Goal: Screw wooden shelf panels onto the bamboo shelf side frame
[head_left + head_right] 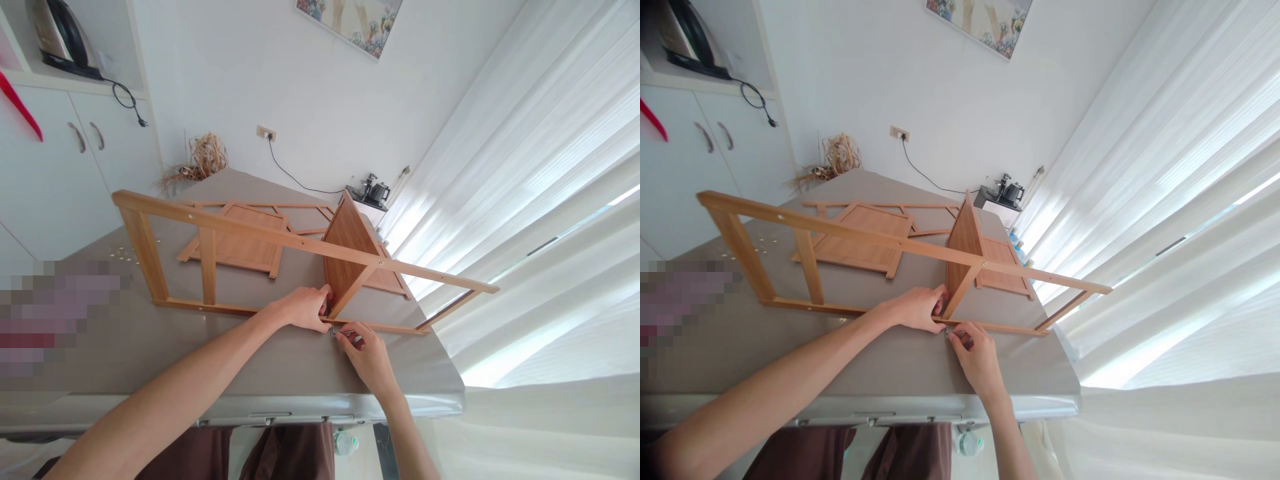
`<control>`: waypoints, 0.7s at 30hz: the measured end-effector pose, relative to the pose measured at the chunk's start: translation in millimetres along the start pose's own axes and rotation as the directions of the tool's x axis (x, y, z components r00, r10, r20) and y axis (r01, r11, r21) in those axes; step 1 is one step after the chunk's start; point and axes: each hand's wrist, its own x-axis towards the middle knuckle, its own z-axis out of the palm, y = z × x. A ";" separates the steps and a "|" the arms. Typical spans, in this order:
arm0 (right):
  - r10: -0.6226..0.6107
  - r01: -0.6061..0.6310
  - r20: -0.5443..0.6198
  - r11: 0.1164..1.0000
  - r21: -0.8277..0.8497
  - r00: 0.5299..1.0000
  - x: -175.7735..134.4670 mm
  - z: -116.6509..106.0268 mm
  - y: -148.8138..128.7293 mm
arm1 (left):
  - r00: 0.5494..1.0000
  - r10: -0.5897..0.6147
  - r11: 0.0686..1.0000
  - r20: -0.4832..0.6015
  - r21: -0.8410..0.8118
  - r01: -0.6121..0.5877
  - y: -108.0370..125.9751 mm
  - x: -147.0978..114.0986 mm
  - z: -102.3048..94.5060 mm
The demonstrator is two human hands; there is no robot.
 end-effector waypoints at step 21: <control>-0.207 0.211 0.066 0.976 -0.061 0.976 -3.1 -2.9 10.3 | 1.000 -0.012 1.000 0.012 0.026 0.011 -0.6 1.1 2.1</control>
